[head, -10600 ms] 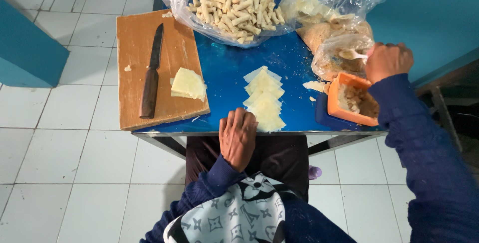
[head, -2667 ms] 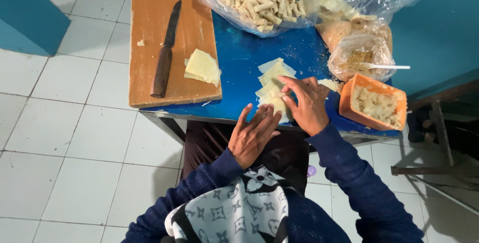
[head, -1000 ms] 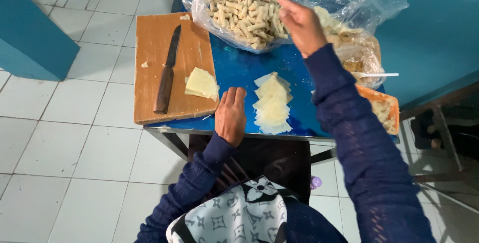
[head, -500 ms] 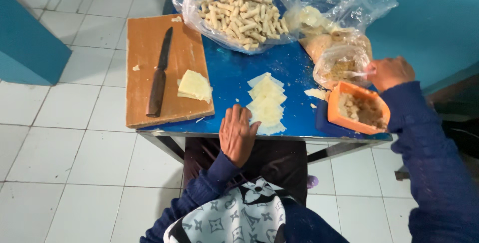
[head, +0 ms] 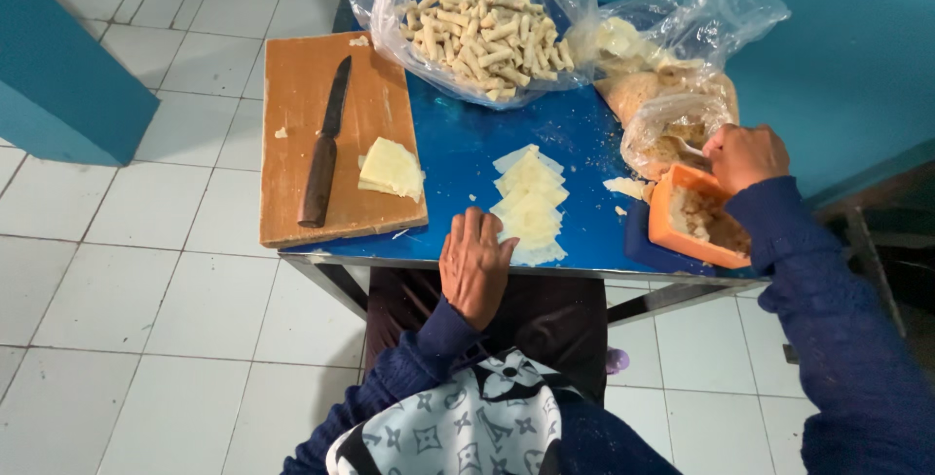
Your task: The person sits at a table and assembles filled snack wrappers. They spoon filling from an orange container onto thin square wrappers, fold the wrappers over the filling by hand, and stack the folded pieces on the table, occasionally reaching into a plastic bag of ingredients.
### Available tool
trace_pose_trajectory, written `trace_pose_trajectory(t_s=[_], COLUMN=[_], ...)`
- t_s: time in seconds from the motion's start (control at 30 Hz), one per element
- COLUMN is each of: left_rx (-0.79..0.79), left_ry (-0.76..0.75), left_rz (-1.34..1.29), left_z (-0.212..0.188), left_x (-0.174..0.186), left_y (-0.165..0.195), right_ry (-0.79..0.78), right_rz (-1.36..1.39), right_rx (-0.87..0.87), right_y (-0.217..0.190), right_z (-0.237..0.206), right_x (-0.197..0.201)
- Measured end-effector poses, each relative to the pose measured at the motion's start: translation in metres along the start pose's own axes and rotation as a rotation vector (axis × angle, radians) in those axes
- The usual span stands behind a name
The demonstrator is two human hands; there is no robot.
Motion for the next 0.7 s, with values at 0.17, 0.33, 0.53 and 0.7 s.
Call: trace_pose_trajectory(t_s=[0.17, 0.33, 0.53, 0.7], left_rx=[-0.017, -0.094, -0.079, -0.041], left_ry=[-0.015, 0.021, 0.012, -0.023], left_rz=[0.021, 0.026, 0.039, -0.053], left_z=[0.0, -0.001, 0.0, -0.001], left_x=[0.001, 0.0, -0.004, -0.006], left_y=[-0.002, 0.003, 0.003, 0.003], right_ry=[0.023, 0.02, 0.113, 0.191], right_rz=[0.157, 0.366, 0.355, 0.357], right_rx=[0.004, -0.052, -0.133, -0.109], right_y=[-0.001, 0.006, 0.023, 0.03], right_z=[0.003, 0.003, -0.009, -0.018], right_x=[-0.007, -0.009, -0.003, 0.0])
Point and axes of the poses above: each hand's wrist, its own z-axis towards the middle knuckle, its own x-axis out of the back of the hand, y = z × x, the point moved 4 cm from there along z, towards the middle knuckle, and after that the axes turned 15 degrees about x, right-handed, at the moved point
